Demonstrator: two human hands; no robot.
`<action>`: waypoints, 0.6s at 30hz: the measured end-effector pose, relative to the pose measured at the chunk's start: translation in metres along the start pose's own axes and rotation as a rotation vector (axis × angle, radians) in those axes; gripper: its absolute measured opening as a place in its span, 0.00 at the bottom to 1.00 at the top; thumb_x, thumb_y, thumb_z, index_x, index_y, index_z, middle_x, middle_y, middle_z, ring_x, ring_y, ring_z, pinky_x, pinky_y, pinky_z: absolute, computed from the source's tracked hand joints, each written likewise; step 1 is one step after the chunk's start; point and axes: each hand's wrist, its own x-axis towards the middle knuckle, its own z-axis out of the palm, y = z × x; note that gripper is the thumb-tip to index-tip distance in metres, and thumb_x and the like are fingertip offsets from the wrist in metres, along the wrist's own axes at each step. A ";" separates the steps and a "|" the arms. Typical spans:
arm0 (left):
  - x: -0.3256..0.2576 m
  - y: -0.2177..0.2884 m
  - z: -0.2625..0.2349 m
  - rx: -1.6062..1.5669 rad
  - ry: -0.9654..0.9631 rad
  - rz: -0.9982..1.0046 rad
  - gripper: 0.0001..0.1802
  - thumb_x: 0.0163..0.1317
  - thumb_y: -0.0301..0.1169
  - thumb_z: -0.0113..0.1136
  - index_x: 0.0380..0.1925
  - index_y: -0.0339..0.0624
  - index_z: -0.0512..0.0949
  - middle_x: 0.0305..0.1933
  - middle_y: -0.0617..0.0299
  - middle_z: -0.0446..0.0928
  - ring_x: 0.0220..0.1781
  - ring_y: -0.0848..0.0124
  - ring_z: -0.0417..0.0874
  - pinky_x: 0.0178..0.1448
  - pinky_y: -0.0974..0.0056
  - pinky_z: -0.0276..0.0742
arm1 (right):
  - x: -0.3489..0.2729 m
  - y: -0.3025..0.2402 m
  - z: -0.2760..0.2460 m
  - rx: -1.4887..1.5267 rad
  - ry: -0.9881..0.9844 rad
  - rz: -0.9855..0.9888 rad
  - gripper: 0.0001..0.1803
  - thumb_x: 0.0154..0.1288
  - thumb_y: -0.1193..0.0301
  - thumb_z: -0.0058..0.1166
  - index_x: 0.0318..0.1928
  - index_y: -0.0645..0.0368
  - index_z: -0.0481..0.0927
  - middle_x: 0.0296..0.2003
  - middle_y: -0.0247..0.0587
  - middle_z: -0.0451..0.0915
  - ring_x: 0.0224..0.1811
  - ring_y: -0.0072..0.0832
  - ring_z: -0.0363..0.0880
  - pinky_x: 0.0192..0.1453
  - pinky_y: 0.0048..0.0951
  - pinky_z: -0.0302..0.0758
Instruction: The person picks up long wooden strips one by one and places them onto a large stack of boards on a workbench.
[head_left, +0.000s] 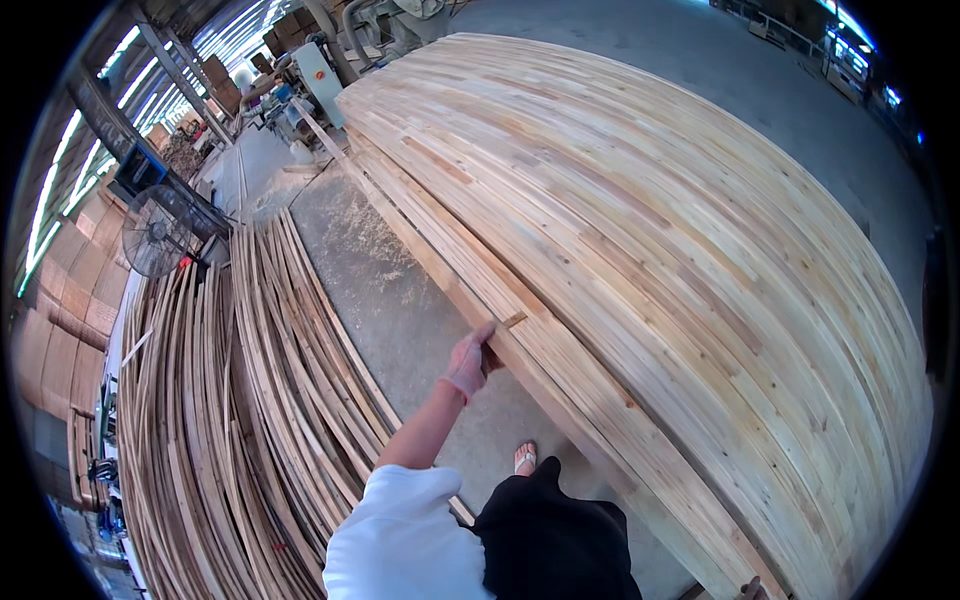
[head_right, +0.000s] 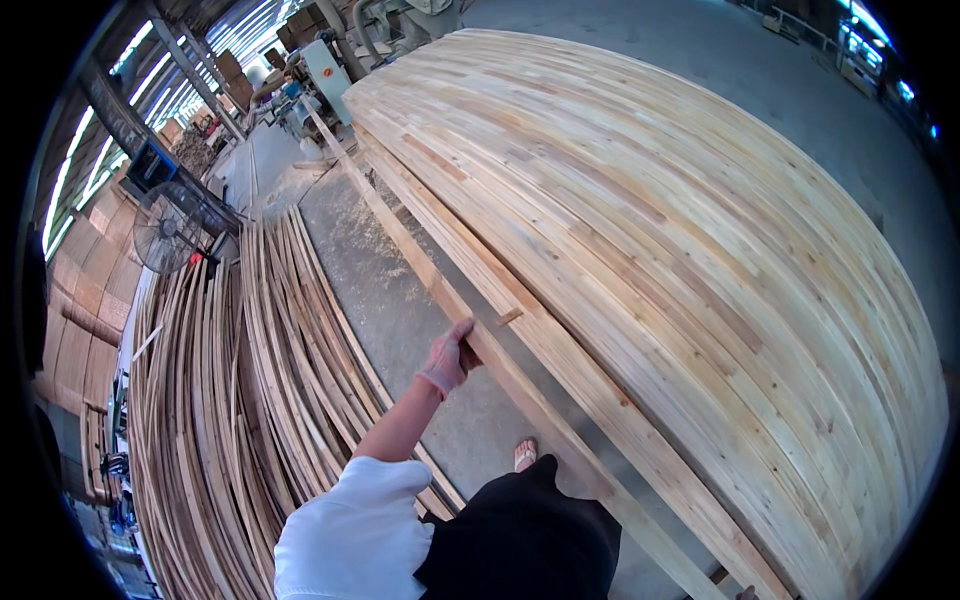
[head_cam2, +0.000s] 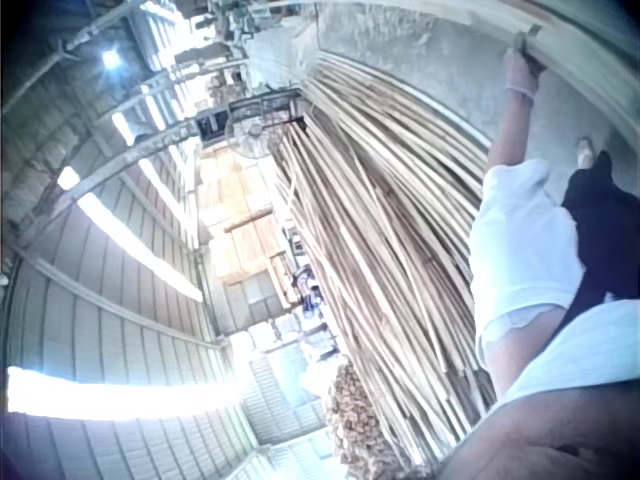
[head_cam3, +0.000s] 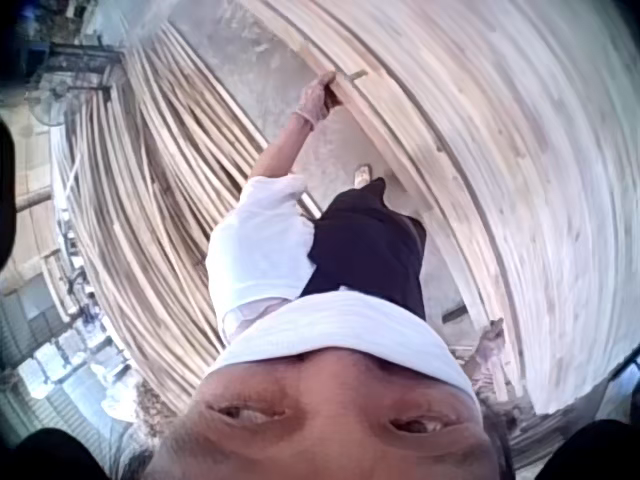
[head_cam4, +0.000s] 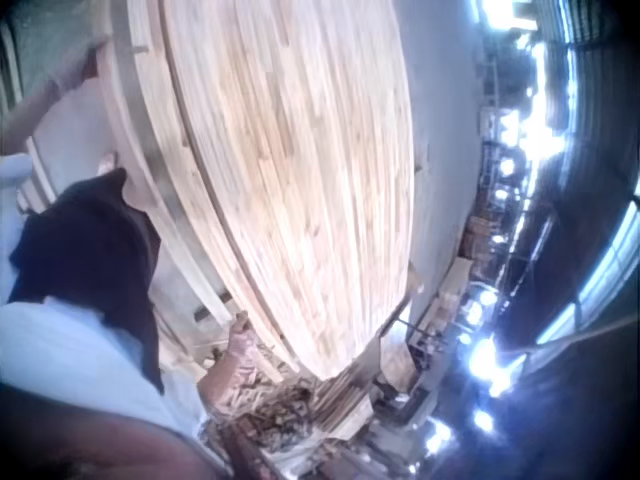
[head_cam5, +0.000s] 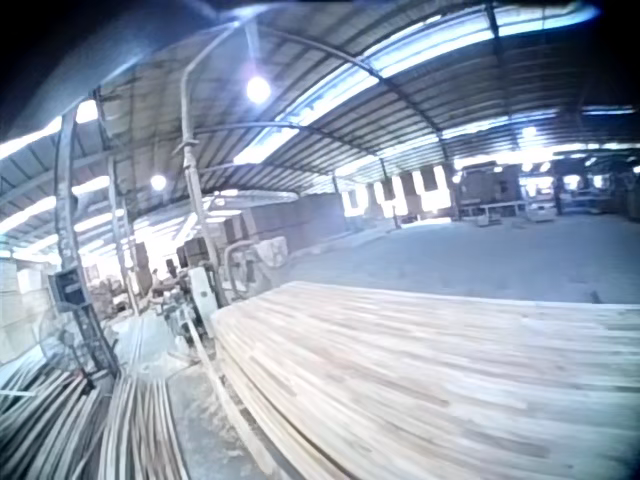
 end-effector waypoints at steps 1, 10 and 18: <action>0.023 0.016 -0.010 -0.040 0.027 0.020 0.24 0.67 0.41 0.59 0.55 0.35 0.72 0.50 0.53 0.82 0.47 0.56 0.86 0.54 0.46 0.84 | -0.001 -0.031 0.012 0.024 0.013 -0.037 0.29 0.72 0.46 0.46 0.45 0.60 0.85 0.33 0.45 0.86 0.33 0.41 0.84 0.37 0.38 0.80; 0.201 0.164 -0.091 -0.038 0.194 0.112 0.26 0.67 0.45 0.59 0.57 0.39 0.71 0.52 0.52 0.81 0.47 0.56 0.86 0.52 0.44 0.85 | 0.003 -0.257 0.118 0.353 0.065 0.013 0.30 0.69 0.45 0.52 0.27 0.61 0.80 0.19 0.34 0.77 0.21 0.24 0.73 0.29 0.27 0.71; 0.149 0.033 -0.114 -0.093 -0.591 -0.304 0.31 0.70 0.50 0.52 0.68 0.49 0.65 0.69 0.54 0.68 0.69 0.55 0.70 0.70 0.45 0.68 | -0.011 -0.435 0.169 0.175 -0.025 -0.308 0.24 0.70 0.51 0.49 0.33 0.59 0.83 0.25 0.52 0.81 0.31 0.47 0.81 0.37 0.44 0.75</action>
